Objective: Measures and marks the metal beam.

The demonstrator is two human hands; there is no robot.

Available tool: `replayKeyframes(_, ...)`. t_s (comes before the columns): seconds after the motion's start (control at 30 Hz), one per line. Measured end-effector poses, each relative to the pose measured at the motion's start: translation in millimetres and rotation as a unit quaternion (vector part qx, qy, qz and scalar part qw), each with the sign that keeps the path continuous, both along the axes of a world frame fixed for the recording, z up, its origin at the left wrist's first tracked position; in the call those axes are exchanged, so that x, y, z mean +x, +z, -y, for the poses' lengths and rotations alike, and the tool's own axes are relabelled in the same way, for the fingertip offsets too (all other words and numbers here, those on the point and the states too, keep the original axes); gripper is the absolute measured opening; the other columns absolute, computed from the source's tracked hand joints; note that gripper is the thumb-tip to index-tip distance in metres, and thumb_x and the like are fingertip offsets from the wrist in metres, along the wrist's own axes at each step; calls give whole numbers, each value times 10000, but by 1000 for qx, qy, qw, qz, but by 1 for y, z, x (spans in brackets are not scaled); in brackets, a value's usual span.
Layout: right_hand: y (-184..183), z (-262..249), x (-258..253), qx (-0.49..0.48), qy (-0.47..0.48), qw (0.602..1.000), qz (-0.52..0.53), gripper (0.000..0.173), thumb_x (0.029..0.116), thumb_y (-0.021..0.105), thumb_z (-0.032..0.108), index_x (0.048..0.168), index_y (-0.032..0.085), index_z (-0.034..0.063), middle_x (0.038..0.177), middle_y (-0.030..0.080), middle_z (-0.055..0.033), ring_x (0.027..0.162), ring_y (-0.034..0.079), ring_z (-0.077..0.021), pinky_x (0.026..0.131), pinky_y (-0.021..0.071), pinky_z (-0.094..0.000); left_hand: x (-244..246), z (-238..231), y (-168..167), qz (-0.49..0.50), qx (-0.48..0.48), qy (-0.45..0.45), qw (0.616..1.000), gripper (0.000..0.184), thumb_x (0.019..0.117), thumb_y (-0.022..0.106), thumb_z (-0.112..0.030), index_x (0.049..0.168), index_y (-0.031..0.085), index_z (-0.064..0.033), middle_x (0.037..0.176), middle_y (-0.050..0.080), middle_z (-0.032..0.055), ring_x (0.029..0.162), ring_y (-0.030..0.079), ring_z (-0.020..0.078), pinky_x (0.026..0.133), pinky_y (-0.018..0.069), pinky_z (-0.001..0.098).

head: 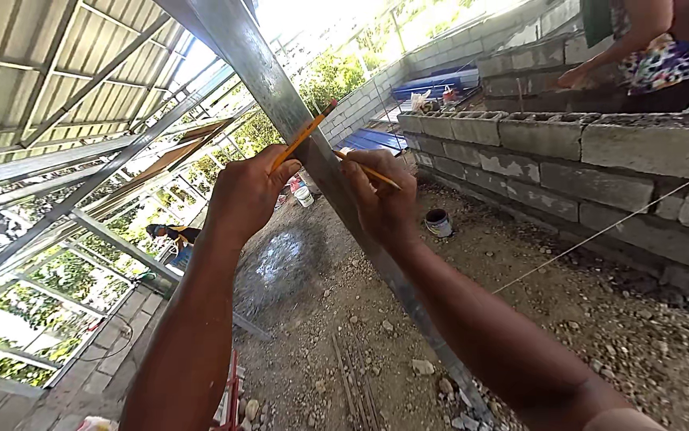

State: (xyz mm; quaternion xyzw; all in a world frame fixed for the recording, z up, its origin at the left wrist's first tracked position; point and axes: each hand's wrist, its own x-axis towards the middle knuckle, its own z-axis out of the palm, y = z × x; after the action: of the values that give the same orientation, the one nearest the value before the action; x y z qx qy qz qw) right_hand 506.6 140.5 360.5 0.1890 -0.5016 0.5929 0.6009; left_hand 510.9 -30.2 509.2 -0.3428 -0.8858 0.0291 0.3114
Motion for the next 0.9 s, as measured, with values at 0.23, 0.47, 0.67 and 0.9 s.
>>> replayKeyframes(0.23, -12, -39, 27, 24, 56, 998, 20, 240, 1064, 542, 152, 1218, 662, 14, 1114, 706, -98, 936, 705, -174, 795, 622, -358, -1, 10, 0, 95, 70, -6, 993, 386, 1069, 476, -488, 1130, 648, -148, 706, 573, 19, 599, 562, 181, 578, 486, 428)
replayKeyframes(0.47, -36, -96, 66, -48, 44, 997, -34, 198, 1054, 524, 140, 1164, 648, 32, 1066, 720, -66, 938, 720, -205, 816, 636, -389, -4, -12, -142, 151, 629, -140, 750, 403, 1115, 365, -412, 1342, 508, -111, 1103, 712, 109, 860, 745, 291, 659, 651, 454)
replayKeyframes(0.67, -34, -85, 68, 48, 62, 997, -3, 191, 1031, 583, 144, 1151, 688, 38, 1080, 730, -65, 945, 727, -191, 814, 644, -385, -13, -82, -170, 79, 644, -95, 755, 467, 1092, 381, -504, 1266, 577, -117, 977, 647, 58, 794, 664, 179, 690, 608, 403)
replayKeyframes(0.9, -38, -75, 68, 105, 61, 992, 36, 188, 1024, 589, 170, 1121, 703, 57, 1039, 742, -39, 887, 725, -143, 745, 636, -330, -7, -93, -165, 51, 632, -12, 773, 486, 1070, 375, -577, 1186, 602, -163, 770, 567, 61, 594, 554, 199, 506, 497, 392)
